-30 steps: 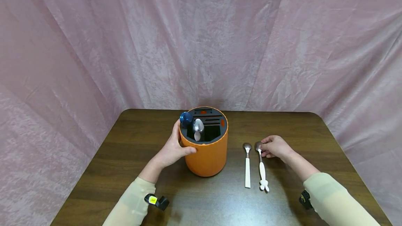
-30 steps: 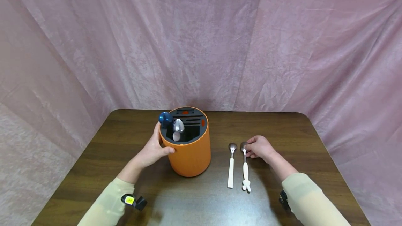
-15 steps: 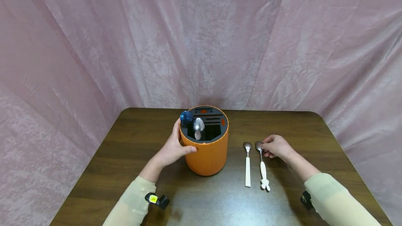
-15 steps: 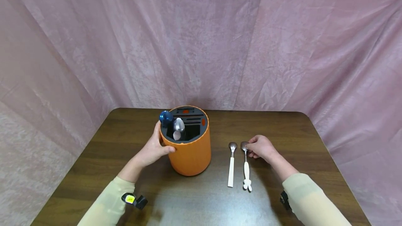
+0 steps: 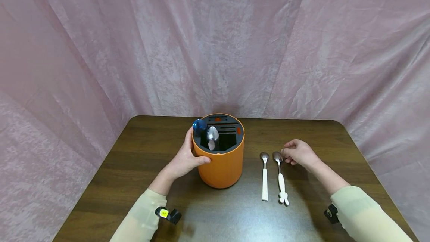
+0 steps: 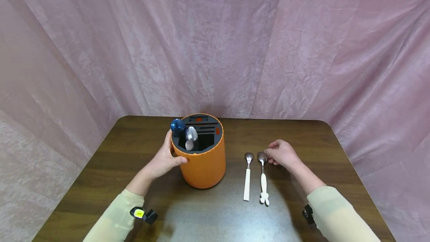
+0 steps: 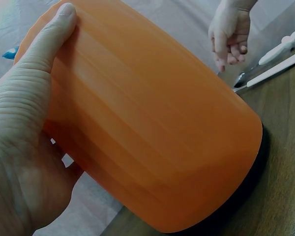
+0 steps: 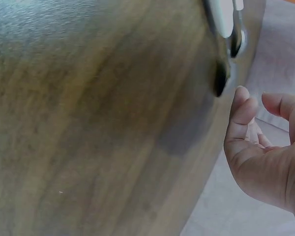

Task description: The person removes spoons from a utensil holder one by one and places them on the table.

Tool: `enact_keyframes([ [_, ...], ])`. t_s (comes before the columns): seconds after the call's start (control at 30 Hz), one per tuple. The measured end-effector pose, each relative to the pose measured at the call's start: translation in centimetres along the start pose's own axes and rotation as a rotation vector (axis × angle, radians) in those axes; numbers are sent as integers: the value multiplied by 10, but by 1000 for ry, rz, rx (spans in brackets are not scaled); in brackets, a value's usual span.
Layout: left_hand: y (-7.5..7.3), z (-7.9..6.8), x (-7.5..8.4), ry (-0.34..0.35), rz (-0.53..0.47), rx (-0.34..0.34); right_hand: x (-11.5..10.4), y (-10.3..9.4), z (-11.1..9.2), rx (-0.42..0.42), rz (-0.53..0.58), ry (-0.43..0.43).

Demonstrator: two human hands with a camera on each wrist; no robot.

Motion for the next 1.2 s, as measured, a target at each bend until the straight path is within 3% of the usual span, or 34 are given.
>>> enact_keyframes([
  [0.43, -1, 0, 1, 9, 6, -1, -51, -24, -13, 81, -30, -132],
  [0.77, 0, -1, -1, 8, 12, -2, -94, -31, -30, 128, 51, -265],
  [0.93, 0, 0, 0, 23, 0, -4, -118, -28, -40, 144, 64, -332],
  [1.2, 0, -1, -1, 1, 15, 1, -158, -12, -50, 103, 134, -464],
])
Point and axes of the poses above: each hand's wrist, its own z-axis towards the middle knuckle, its own y-axis out of the palm, x = y × z, the point moved 8 cm from there along z, towards the middle knuckle, and after that the axes turned 6 degrees about y, right-handed, at the moved point
